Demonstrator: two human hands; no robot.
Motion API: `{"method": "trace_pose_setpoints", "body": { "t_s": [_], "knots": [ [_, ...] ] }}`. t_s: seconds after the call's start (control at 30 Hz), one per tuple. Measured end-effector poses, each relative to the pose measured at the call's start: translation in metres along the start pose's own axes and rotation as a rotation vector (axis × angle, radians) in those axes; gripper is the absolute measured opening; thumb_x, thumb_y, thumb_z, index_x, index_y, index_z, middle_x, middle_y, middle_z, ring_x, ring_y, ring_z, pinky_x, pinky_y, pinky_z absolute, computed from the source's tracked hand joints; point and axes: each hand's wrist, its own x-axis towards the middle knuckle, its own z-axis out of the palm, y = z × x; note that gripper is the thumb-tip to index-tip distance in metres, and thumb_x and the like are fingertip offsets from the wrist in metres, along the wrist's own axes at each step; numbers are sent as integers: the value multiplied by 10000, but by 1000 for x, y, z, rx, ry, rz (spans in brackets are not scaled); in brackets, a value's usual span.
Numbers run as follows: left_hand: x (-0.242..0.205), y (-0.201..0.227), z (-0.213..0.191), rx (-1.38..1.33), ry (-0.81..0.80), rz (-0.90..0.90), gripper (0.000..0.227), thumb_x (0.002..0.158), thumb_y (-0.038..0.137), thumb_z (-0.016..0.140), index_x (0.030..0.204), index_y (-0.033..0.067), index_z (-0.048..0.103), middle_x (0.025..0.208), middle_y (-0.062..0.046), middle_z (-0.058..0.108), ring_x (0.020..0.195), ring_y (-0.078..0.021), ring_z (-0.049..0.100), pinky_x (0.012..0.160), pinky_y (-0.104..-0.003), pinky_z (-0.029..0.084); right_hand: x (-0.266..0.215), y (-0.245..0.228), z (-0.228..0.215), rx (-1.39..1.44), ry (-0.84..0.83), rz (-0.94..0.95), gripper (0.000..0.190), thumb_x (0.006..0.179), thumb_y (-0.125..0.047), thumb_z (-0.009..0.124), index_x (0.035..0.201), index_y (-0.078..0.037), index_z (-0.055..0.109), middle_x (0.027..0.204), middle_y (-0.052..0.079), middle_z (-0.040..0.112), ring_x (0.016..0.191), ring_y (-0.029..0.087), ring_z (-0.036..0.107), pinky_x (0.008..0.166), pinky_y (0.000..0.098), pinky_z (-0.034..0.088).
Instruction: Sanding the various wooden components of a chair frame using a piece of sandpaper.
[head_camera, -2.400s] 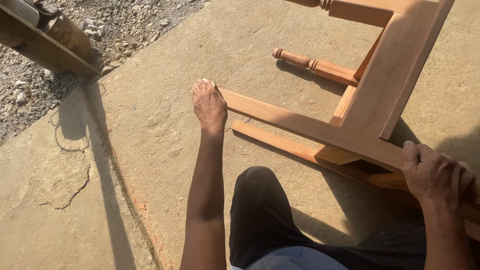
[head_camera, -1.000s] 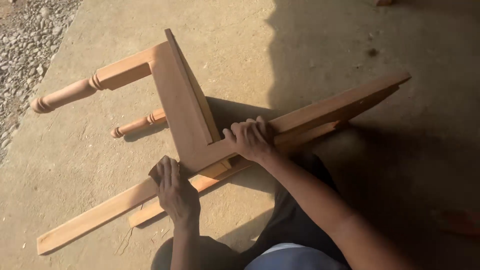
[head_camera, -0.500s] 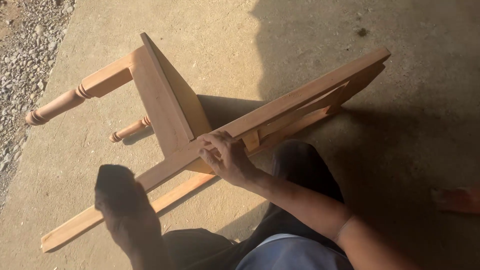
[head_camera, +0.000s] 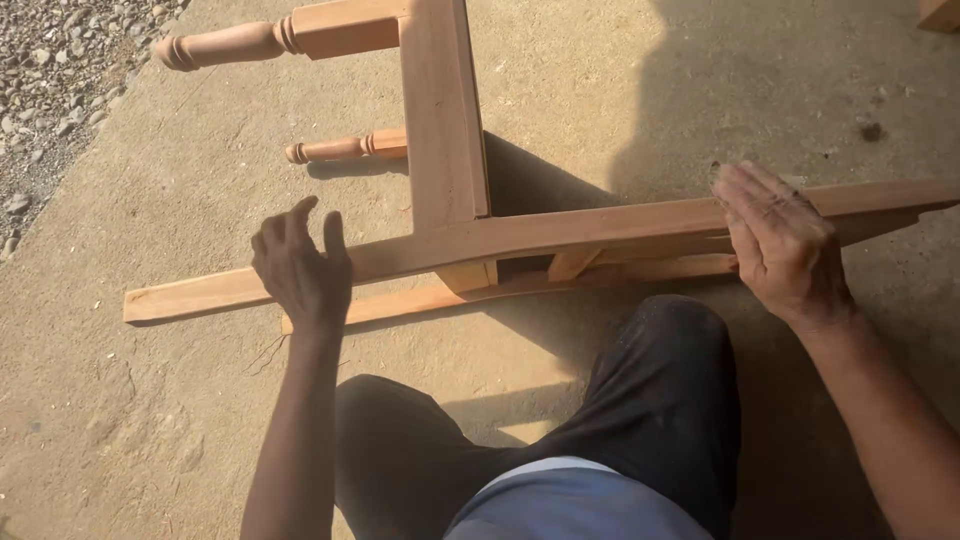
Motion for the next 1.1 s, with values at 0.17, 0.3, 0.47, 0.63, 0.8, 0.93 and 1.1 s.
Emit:
{"method": "trace_pose_setpoints", "body": {
  "t_s": [0.17,0.3,0.47,0.63,0.8,0.93,1.1],
  "knots": [
    [13,-40,31,94,-419,-41,715,1137,608,303,911,100,753,777,-147,665,724,-299,629,817,-455,461,15,-14,86,248,-303,-113,321,932,-45,666,1245,8,709,1352,187,672,1330,350,603,1163,475,469],
    [11,-44,28,118,-595,-116,919,1103,690,164,636,94,686,528,-146,526,544,-325,565,646,-482,435,47,-58,154,615,-310,-278,281,995,-7,653,1273,29,683,1366,181,653,1325,309,631,1187,450,484],
    [3,-50,37,117,-575,-90,857,1123,655,217,692,117,727,583,-164,612,590,-343,611,655,-485,451,27,13,76,564,-467,-107,305,934,-25,647,1235,-29,694,1339,149,689,1281,291,653,1113,403,536],
    [9,-33,22,188,-555,-178,798,1117,674,307,755,141,777,637,-179,655,616,-355,643,676,-470,489,37,40,69,502,-565,87,287,939,-58,646,1213,-81,728,1273,140,741,1169,253,715,1004,366,591],
    [11,-37,26,162,-509,-183,746,1047,702,351,772,180,809,604,-167,661,592,-351,646,639,-483,493,97,-54,161,599,-898,7,268,1042,-232,610,1254,-104,715,923,134,795,771,236,777,773,344,633],
    [5,-41,32,171,-580,-181,784,1080,700,331,755,153,789,598,-165,646,601,-348,645,668,-483,494,81,-26,143,674,-813,-68,279,1019,-201,624,1254,-80,713,1016,147,790,902,241,783,866,371,624],
    [11,-31,22,116,-486,-176,750,1048,707,377,721,162,776,550,-140,597,538,-324,597,631,-469,487,69,16,107,700,-769,-37,328,927,-98,662,1250,-62,704,1164,141,773,1050,261,766,906,377,620]
  ]
}}
